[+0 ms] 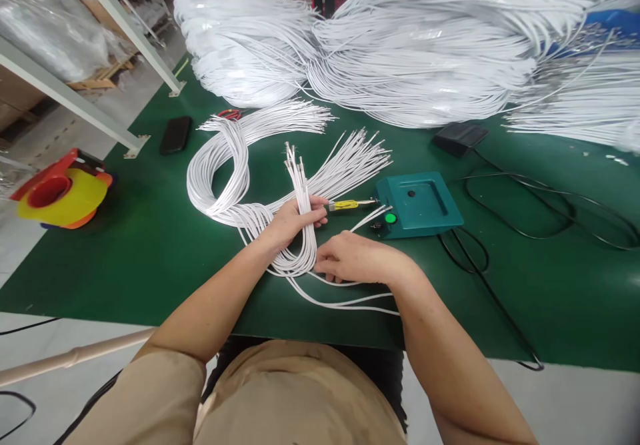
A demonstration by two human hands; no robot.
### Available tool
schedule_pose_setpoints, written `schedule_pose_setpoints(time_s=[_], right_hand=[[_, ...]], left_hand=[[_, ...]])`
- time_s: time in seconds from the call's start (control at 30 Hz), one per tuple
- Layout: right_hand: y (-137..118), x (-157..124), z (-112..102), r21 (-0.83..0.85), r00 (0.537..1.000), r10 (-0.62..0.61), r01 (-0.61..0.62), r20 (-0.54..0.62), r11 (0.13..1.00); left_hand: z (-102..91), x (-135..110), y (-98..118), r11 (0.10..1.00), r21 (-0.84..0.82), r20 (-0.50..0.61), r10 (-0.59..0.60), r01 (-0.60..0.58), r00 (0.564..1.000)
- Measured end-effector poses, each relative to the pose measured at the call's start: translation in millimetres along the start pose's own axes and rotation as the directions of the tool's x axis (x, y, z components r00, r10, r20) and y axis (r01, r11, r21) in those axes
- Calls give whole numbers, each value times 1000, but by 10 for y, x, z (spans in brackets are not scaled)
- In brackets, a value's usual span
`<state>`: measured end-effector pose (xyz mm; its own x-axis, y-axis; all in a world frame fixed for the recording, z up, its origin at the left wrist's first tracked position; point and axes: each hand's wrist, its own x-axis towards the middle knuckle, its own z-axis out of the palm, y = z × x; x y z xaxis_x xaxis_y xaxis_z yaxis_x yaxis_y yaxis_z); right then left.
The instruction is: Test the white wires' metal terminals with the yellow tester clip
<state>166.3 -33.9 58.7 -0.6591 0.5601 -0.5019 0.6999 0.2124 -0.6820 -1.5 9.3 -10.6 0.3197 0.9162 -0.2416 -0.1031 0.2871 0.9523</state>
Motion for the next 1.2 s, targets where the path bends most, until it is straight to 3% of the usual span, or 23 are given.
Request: schedule_pose_setpoints(time_s=[0.27, 0.47, 0.57, 0.63, 0.77, 0.8, 0.9, 0.97, 1.2], right_hand=[[-38, 13, 68, -129, 974, -100, 75, -202, 989], [-148, -4, 234, -238, 943, -122, 47, -310, 970], [-119, -73, 302, -206, 919, -107, 29, -380, 978], [-48, -143, 345, -127, 879, -31, -34, -476, 991], [54, -219, 572, 14, 677, 166, -224, -717, 974], [42, -205, 669, -16, 664, 152, -240, -732, 971], [-77, -88, 986, -205, 709, 29, -243, -705, 948], [-167, 2, 1144, -278, 704, 4, -285, -711, 918], [-261, 47, 1269, -310, 680, 12, -350, -733, 884]], left_hand=[[73, -59, 63, 994, 84, 111, -80, 71, 991], [25, -68, 48, 997, -35, 216, -65, 75, 974], [4, -84, 51, 992, -108, 193, -48, 70, 980], [-1, -92, 53, 984, -151, 174, -72, 98, 982], [3, -105, 42, 976, -165, 142, -120, 143, 983], [5, -110, 37, 978, -156, 134, -121, 141, 984], [12, -129, 22, 986, -111, 130, -108, 122, 986], [14, -139, 12, 991, -92, 124, -89, 101, 988], [6, -128, -23, 991, -132, 112, -21, 36, 994]])
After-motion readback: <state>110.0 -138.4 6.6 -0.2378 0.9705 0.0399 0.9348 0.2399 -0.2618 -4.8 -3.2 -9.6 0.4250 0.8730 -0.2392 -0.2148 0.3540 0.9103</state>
